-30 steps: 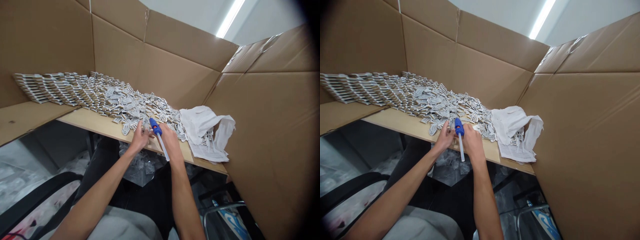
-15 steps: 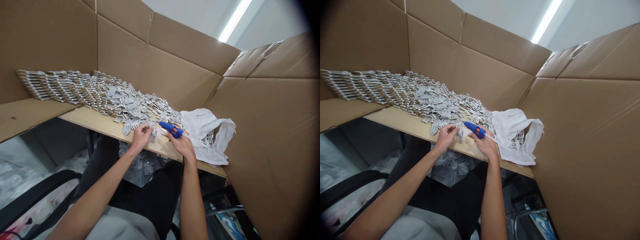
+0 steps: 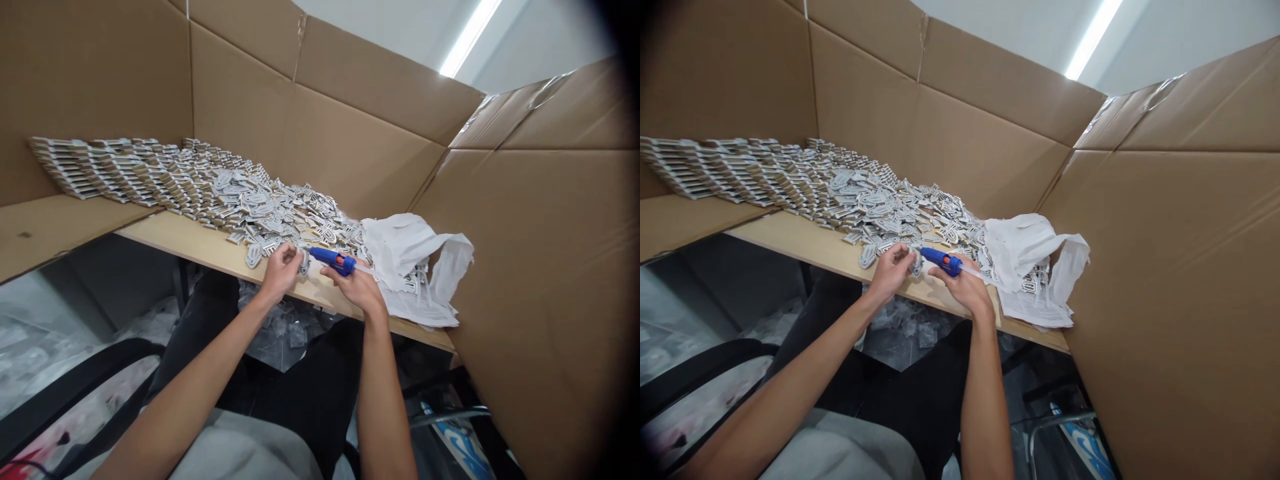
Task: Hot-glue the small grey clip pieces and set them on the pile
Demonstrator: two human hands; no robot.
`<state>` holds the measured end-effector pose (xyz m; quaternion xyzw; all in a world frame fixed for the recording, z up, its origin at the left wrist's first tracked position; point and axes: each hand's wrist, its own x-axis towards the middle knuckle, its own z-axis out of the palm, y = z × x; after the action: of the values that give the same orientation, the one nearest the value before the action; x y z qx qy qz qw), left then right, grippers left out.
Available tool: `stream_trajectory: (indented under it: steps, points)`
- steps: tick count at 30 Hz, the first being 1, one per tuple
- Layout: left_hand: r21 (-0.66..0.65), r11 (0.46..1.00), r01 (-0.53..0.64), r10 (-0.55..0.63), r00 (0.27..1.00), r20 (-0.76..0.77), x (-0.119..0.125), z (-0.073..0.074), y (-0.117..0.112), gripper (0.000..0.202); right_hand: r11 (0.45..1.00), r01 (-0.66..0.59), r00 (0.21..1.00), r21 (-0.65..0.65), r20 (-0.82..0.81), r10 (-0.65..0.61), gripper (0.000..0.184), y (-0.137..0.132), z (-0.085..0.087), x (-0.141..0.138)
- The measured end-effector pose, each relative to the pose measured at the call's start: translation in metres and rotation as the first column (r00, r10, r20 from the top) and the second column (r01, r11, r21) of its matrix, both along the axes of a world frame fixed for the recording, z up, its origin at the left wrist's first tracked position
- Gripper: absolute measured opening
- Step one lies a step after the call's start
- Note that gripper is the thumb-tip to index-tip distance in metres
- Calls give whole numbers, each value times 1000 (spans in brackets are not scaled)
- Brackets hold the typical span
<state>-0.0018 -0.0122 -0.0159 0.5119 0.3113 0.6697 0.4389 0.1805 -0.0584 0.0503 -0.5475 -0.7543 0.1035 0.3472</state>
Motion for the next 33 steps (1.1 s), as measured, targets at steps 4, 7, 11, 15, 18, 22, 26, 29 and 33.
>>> stream_trajectory:
  steps: [4, 7, 11, 15, 18, 22, 26, 29, 33]
  points:
    - [11, 1000, -16, 17, 1000, -25, -1, 1, -1, 28, 998, -30, 1000, 50, 9, 29, 38, 1, -1, -2]
    - [25, 999, -25, 25, 999, -29, -1, 1, -1, 29, 997, -27, 1000, 69, 7, 26, 37, 1, 0, -4]
    - [46, 998, -48, 50, 998, -48, -1, 2, -2, 28, 998, -16, 1000, 62, 1, 16, 38, 0, 0, -4]
    - [47, 998, -37, 39, 998, -52, -2, 2, -3, 27, 999, -11, 1000, 48, -1, 11, 38, 0, 1, -5]
    - [38, 999, -31, 33, 999, -43, -2, 3, -3, 27, 999, -8, 1000, 35, -3, 8, 40, -2, 3, -6]
    - [29, 1000, -8, 9, 999, -32, -2, 3, -3, 28, 1000, 4, 1000, -16, -1, -4, 42, -4, 5, -7]
    - [32, 999, -14, 15, 999, -35, -2, 3, -2, 28, 999, 9, 1000, -43, -10, -9, 42, -5, 6, -8]
    - [37, 999, -22, 24, 999, -39, -2, 3, -2, 27, 999, 8, 1000, -45, -13, -8, 41, -5, 7, -9]
    - [29, 999, -24, 26, 999, -44, -2, 3, -3, 25, 999, 9, 1000, -33, 2, -9, 42, -6, 7, -9]
